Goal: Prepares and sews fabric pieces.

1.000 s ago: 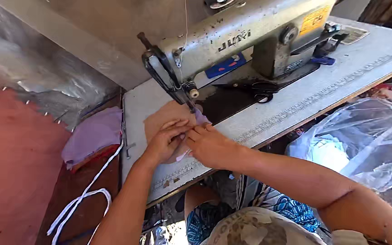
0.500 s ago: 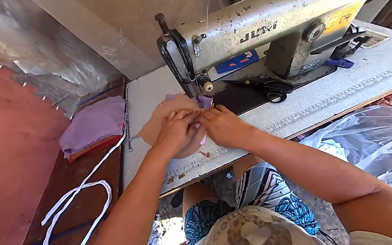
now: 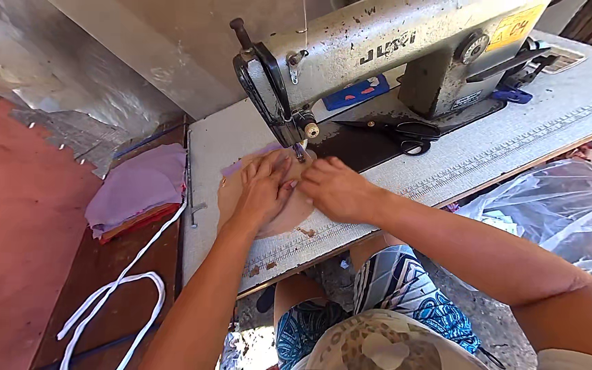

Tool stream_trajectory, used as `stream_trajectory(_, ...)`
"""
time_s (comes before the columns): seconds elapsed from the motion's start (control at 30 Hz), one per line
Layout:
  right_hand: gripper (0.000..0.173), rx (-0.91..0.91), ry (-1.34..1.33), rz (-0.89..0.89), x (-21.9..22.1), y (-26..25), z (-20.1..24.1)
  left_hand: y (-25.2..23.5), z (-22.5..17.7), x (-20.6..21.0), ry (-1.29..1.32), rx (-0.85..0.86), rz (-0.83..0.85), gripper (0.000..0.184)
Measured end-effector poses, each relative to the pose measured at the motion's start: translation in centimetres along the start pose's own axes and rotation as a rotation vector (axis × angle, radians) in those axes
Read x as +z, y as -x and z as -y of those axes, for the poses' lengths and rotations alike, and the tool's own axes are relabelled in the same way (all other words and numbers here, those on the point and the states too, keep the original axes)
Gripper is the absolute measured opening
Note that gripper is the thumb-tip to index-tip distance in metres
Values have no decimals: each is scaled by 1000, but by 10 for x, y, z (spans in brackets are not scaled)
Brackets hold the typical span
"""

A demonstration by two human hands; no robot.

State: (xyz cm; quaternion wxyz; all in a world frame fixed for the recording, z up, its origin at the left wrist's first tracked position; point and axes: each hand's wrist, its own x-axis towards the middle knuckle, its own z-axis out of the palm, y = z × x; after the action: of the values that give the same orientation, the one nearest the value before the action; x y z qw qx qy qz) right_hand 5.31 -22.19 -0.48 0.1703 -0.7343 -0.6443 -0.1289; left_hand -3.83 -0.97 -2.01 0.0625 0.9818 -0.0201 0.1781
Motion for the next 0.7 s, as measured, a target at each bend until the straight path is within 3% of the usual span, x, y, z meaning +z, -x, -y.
stream_trajectory(0.1,16,-93,-60,49,4,1,0,4,8,-5,143,96,28,41)
stream_trajectory(0.27,18,27,-4,79,2,-3,-7,14,5,-10,73,26,106,50)
stream_trajectory(0.43,22,-177,-124,20,8,0,2,24,-3,-14,6,-24,119,53)
stream_trajectory(0.7,20,5,-35,38,1,-4,-8,36,-9,-31,-59,-46,189,56)
